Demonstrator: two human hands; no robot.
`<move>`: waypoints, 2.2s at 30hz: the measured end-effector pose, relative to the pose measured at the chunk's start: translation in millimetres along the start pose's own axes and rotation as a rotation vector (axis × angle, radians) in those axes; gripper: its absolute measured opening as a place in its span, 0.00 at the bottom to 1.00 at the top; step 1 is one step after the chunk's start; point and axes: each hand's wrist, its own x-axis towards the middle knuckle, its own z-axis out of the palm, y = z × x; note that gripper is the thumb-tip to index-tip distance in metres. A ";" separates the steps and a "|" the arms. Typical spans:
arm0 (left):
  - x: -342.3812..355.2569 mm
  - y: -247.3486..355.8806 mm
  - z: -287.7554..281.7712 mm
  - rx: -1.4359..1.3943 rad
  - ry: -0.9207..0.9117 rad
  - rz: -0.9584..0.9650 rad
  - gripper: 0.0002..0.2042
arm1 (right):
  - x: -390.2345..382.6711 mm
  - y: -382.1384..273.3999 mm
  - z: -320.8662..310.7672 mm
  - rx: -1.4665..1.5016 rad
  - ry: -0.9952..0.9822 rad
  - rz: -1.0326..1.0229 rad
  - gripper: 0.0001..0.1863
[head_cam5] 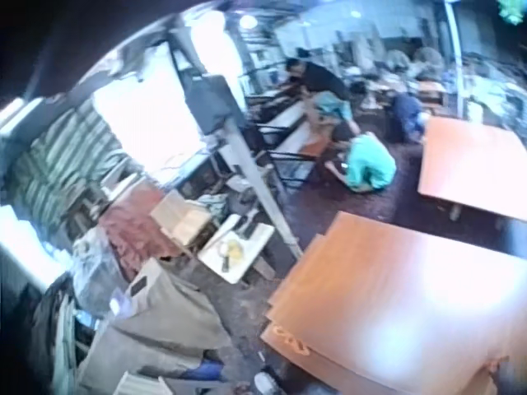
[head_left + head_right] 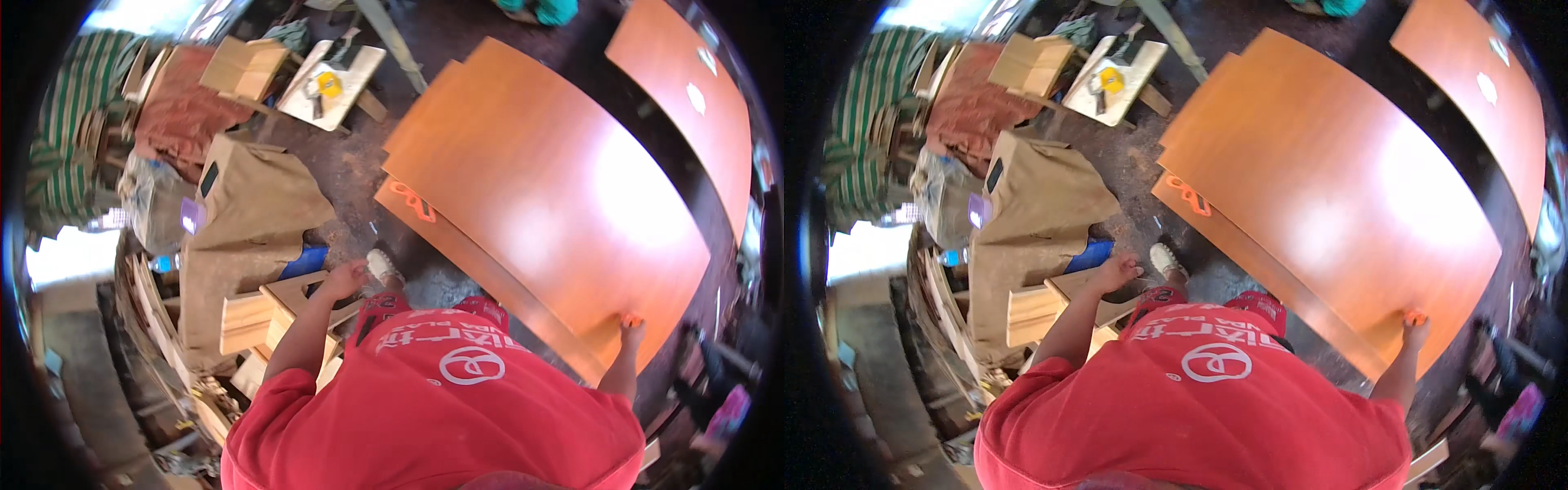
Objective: The person applies adhesive and edge banding to the side of a wooden panel, trims the excess using a manual edge trimmer, and wipes down the finished edge with a cloth.
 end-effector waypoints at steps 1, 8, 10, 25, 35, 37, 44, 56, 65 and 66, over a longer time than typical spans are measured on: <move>5.7 -7.7 -2.7 0.067 -0.044 -0.001 0.24 | -8.2 -38.2 7.8 -0.106 0.059 -0.089 0.24; 90.1 -195.7 -2.9 0.396 -0.226 0.173 0.13 | -53.2 -327.4 237.0 -0.734 -0.118 -0.473 0.46; 121.1 -249.1 -9.7 0.242 -0.175 0.134 0.11 | -94.3 -422.6 340.4 -0.652 -0.215 -0.644 0.47; 87.6 -465.2 -107.7 -0.695 0.400 -0.239 0.07 | -418.6 -938.7 991.4 -0.652 -0.697 -1.515 0.20; 114.4 -512.1 -69.2 -1.397 0.087 -0.307 0.22 | -488.4 -976.3 995.6 -0.661 -0.757 -1.642 0.36; 142.8 -477.1 -109.4 -1.499 -0.073 -0.067 0.32 | -471.2 -965.1 968.5 -0.383 -0.860 -1.590 0.39; 181.8 -256.6 -315.8 -2.049 -0.297 0.809 0.37 | -491.9 -838.3 845.5 0.035 -1.148 -1.606 0.43; 118.5 -109.4 -238.5 -1.978 -1.148 0.342 0.53 | -304.0 -671.1 623.2 -0.360 -0.563 -0.844 0.33; 41.0 40.7 -48.2 -1.114 -1.158 0.577 0.44 | -316.3 -180.7 324.7 -0.850 -0.729 -0.008 0.15; 37.1 53.0 -16.5 -0.909 -1.109 0.524 0.42 | -348.0 -129.7 291.4 -0.768 -0.593 0.077 0.12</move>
